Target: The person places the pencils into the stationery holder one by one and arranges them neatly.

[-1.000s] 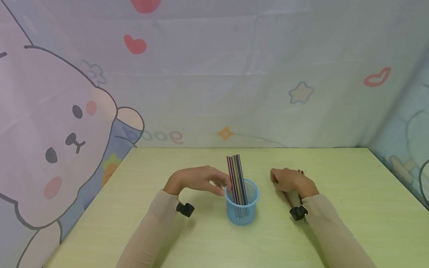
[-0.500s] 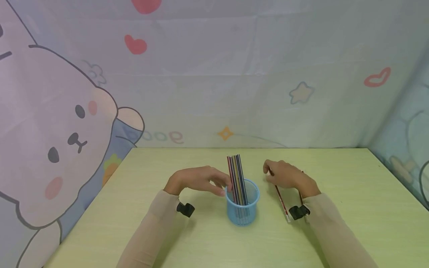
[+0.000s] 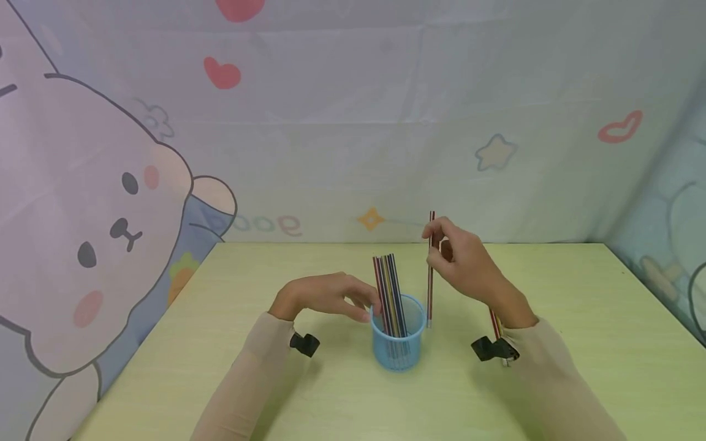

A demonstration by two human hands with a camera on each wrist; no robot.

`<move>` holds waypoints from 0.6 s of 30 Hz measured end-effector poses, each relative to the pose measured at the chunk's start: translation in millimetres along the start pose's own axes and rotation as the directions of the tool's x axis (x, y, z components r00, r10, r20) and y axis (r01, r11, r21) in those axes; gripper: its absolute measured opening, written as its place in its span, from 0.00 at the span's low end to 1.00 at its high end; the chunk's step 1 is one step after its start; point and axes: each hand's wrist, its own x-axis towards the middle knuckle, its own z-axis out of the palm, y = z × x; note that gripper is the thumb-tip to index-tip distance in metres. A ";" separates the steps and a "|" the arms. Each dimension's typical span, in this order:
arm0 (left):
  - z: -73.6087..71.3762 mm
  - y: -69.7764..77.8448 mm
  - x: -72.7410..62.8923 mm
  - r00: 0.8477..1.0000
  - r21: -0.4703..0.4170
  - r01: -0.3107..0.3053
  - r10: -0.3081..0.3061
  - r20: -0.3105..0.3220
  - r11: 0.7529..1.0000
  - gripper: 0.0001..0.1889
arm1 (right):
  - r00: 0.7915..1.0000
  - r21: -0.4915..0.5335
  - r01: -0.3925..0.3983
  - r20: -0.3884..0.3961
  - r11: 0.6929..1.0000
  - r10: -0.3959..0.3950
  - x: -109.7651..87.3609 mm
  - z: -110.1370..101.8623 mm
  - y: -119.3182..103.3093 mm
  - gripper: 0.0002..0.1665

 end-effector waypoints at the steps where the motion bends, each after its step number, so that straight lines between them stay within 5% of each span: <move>1: 0.0 0.2 -0.1 1.000 0.000 -0.001 0.001 0.000 1.000 0.11 | 0.999 0.020 0.024 -0.041 0.999 -0.023 -0.1 -1.4 -5.3 0.15; 5: 0.0 0.6 -0.5 1.000 0.002 0.002 -0.002 0.000 1.000 0.10 | 0.980 0.099 0.089 -0.185 0.991 -0.070 -1.0 -4.6 -20.5 0.14; 9: -0.1 0.6 -1.0 1.000 0.004 0.006 -0.006 0.000 1.000 0.10 | 0.969 0.157 0.113 -0.236 0.981 -0.074 -1.8 -2.7 -25.0 0.13; 18: 0.1 -0.1 1.5 1.000 -0.020 -0.015 0.015 0.000 1.000 0.11 | 0.997 0.029 0.071 -0.023 0.997 -0.070 0.9 23.0 -17.1 0.15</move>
